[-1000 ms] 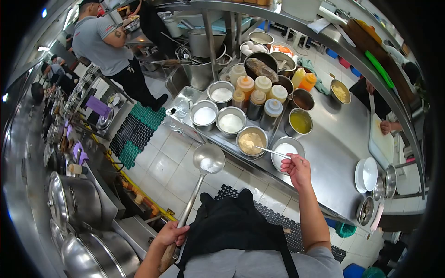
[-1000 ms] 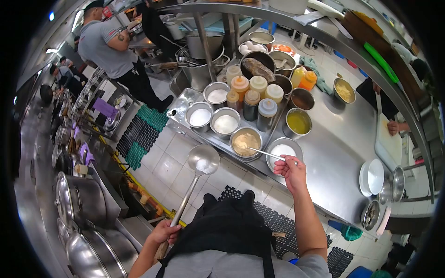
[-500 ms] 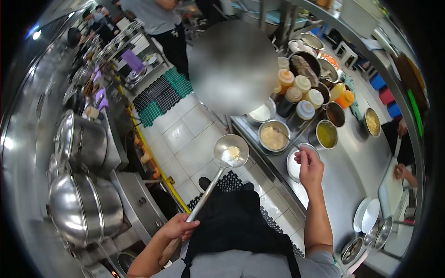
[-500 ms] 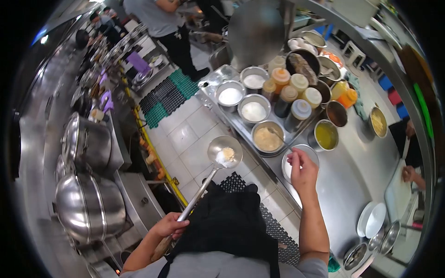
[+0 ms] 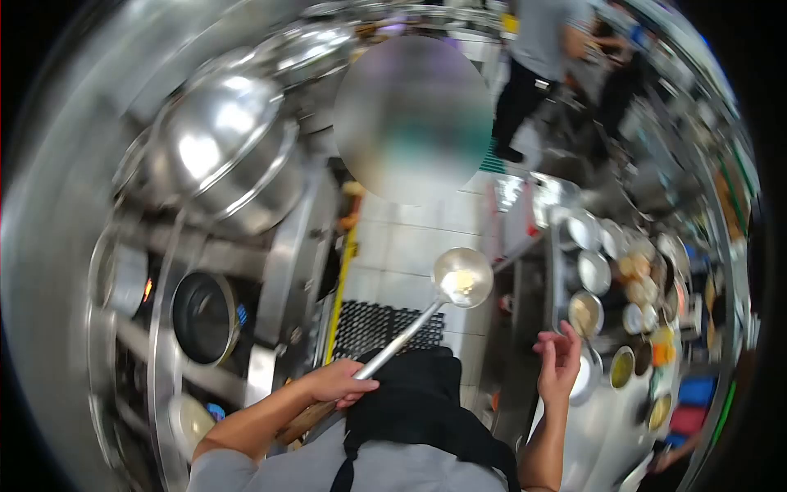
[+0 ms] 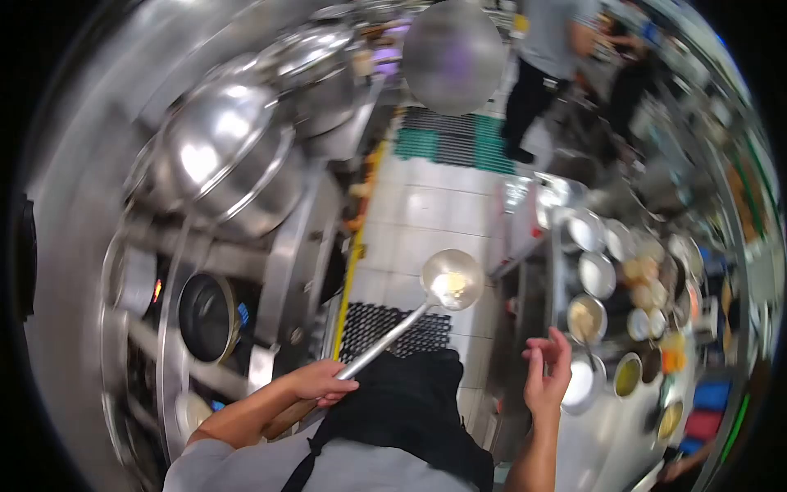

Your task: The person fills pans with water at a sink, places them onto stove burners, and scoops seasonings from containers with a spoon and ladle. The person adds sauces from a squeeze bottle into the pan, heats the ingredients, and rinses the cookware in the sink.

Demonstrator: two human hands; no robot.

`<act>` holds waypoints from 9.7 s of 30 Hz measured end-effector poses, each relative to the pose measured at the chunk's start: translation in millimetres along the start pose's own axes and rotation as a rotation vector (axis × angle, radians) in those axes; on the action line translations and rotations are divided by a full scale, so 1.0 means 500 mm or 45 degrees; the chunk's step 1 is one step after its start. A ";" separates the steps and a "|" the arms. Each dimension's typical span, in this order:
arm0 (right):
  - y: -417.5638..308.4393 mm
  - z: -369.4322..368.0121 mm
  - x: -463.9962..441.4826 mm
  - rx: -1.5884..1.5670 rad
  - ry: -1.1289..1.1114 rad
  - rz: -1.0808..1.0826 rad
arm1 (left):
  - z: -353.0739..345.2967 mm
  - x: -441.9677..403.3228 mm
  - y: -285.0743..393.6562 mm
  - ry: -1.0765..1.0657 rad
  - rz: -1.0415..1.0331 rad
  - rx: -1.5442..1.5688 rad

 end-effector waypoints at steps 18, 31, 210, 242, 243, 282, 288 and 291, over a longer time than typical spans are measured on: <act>-0.366 -0.693 0.289 -0.551 -2.026 0.463 | 0.092 0.343 -0.313 0.939 -0.890 0.775; -0.401 -0.809 0.263 -1.239 -2.475 -1.070 | 0.218 0.277 -0.083 1.391 -1.412 1.038; -0.299 -1.070 -0.098 -0.333 -3.142 -0.613 | 0.377 0.481 -0.320 2.618 0.743 0.282; -0.324 -1.134 0.020 0.173 -2.414 0.549 | 0.231 0.461 -0.395 2.959 -0.958 1.312; -0.309 -1.131 0.041 0.043 -2.525 0.203 | 0.217 0.452 -0.396 2.961 -0.962 1.318; -0.406 -1.118 0.046 -0.295 -2.714 -0.342 | 0.044 0.250 -0.472 2.780 -0.879 1.640; -0.408 -1.114 0.051 -0.278 -2.730 -0.347 | 0.045 0.254 -0.465 2.760 -0.900 1.659; -0.402 -1.115 0.053 -0.266 -2.730 -0.319 | 0.044 0.256 -0.460 2.777 -0.934 1.635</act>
Point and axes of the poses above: each hand's wrist, its own x-axis away from the middle knuckle, its own z-axis out of the back of the hand, y = z × x, the point moved 7 cm from there along -x, towards the middle knuckle, and after that the axes turned 10 degrees about z, right-handed, at the moved point
